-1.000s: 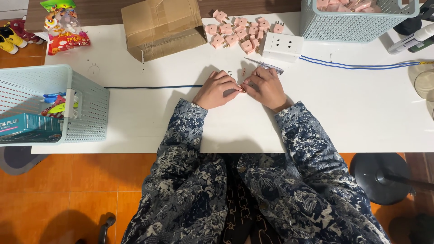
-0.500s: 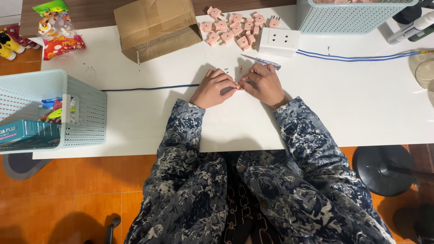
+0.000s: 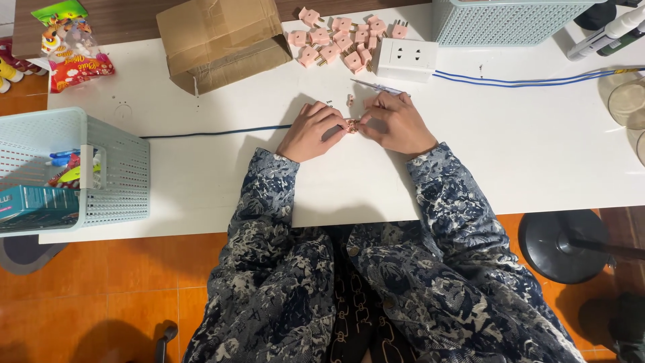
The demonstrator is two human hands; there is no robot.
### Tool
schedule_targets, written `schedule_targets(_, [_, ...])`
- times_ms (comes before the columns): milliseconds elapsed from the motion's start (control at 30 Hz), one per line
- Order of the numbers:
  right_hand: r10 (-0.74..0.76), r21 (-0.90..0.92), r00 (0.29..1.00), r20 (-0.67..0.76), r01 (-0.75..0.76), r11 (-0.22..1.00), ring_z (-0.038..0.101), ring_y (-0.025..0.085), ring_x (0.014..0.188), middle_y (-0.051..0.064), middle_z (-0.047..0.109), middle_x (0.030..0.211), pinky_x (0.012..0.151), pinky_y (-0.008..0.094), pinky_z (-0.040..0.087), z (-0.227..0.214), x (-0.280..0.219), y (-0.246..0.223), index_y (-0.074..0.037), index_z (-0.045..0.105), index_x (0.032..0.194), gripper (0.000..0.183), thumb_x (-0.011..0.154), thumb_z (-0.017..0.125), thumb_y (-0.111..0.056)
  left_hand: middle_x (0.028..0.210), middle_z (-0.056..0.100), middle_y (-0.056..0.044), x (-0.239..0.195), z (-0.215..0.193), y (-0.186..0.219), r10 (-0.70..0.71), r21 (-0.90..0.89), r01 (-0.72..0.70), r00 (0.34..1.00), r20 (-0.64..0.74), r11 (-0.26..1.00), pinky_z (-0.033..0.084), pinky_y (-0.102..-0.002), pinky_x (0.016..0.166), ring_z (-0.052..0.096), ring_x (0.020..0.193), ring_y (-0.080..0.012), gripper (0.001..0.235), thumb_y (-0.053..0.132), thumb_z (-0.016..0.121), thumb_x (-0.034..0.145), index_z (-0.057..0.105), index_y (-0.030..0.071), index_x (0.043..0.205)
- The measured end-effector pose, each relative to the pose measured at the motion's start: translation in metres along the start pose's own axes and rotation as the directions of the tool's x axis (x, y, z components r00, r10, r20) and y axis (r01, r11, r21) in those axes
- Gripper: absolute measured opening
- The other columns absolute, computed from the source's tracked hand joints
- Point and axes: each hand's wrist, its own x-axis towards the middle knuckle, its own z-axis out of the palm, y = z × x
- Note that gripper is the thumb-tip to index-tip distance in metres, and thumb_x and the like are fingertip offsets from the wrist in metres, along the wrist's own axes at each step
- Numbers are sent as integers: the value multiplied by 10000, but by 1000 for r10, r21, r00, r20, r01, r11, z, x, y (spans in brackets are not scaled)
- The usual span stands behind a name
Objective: Attaching small plastic connectors to a wire using a screwdriver
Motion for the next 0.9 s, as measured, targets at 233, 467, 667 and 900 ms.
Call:
schedule_targets(233, [32,-23,990,138,-29,999,678,316,1033,86,607,1092,1016,471,386,-9,0,-5,-120,862,1123,239,1061,842,-349,1219,725,42,0,3,0,4,22,-5,1000,21,1000,489,-418,962,632,1217,-214,62,274,745,1110,761,227,1147])
schedule_targets(467, [4,-26,991,133,-1,1000,687,293,1063,60,612,1093,1016,469,390,0,-3,5,-149,869,1108,185,1033,880,-318,1216,719,36,0,2,2,6,29,-6,1000,13,1000,487,-422,968,635,1213,-222,54,268,752,1103,745,217,1121])
schedule_targets(667, [-31,37,998,49,29,999,704,317,1108,75,630,1119,1028,465,390,3,-3,9,-132,847,1093,210,1041,901,-328,1211,710,36,4,-2,8,-2,-1,2,1000,-12,1000,484,-429,959,639,1210,-224,62,274,745,1110,729,216,1123])
schedule_targets(900, [-91,111,992,-85,100,989,697,285,1071,44,608,1066,1028,437,411,19,-3,14,-125,841,1118,178,1069,911,-280,1187,720,23,7,-6,14,1,-37,-4,998,-66,999,480,-408,946,648,1175,-232,171,288,643,1196,726,185,1088])
